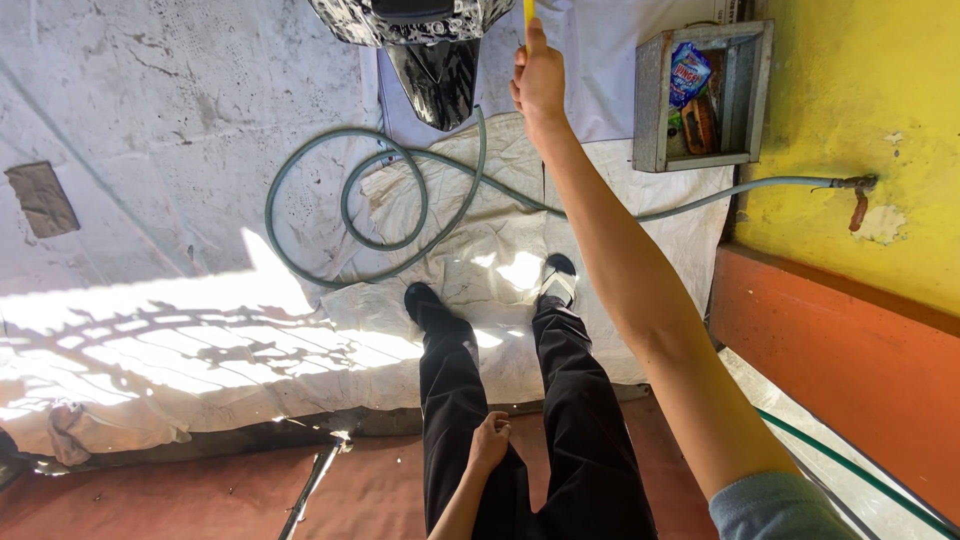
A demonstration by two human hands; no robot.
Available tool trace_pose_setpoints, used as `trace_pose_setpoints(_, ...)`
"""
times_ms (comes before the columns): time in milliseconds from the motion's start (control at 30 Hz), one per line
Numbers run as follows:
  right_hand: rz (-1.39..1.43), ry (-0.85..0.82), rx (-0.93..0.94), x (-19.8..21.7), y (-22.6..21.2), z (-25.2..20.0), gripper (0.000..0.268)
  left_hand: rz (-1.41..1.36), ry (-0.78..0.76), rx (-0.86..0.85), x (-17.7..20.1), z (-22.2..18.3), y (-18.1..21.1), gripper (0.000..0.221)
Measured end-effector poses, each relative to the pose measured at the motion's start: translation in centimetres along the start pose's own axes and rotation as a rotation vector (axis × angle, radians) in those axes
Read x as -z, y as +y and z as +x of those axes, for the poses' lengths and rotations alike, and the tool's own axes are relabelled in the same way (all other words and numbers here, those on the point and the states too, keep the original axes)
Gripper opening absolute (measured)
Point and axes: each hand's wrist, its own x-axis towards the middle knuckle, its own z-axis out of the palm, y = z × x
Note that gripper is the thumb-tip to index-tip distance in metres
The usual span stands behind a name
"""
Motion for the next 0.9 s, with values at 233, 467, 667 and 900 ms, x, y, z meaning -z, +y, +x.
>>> trace_pose_setpoints(233, -0.324, 0.051, 0.182, -0.9, 0.4, -1.7, 0.051, -0.01, -0.006, -0.002, 0.1, -0.3, 0.4, 0.039)
trace_pose_setpoints(467, -0.257, -0.027, 0.148, -2.3, 1.4, -2.9, 0.053, -0.007, -0.005, -0.002, 0.1, -0.2, 0.4, 0.038)
trace_pose_setpoints(667, 0.043, 0.037, 0.0, -3.4, 2.4, -3.0, 0.048, -0.035, -0.044, 0.028, 0.5, -1.3, 0.8, 0.038)
trace_pose_setpoints(900, -0.31, -0.032, 0.076, -8.2, 6.4, -5.6, 0.053, -0.063, -0.029, -0.001, 2.2, -0.6, -0.7, 0.037)
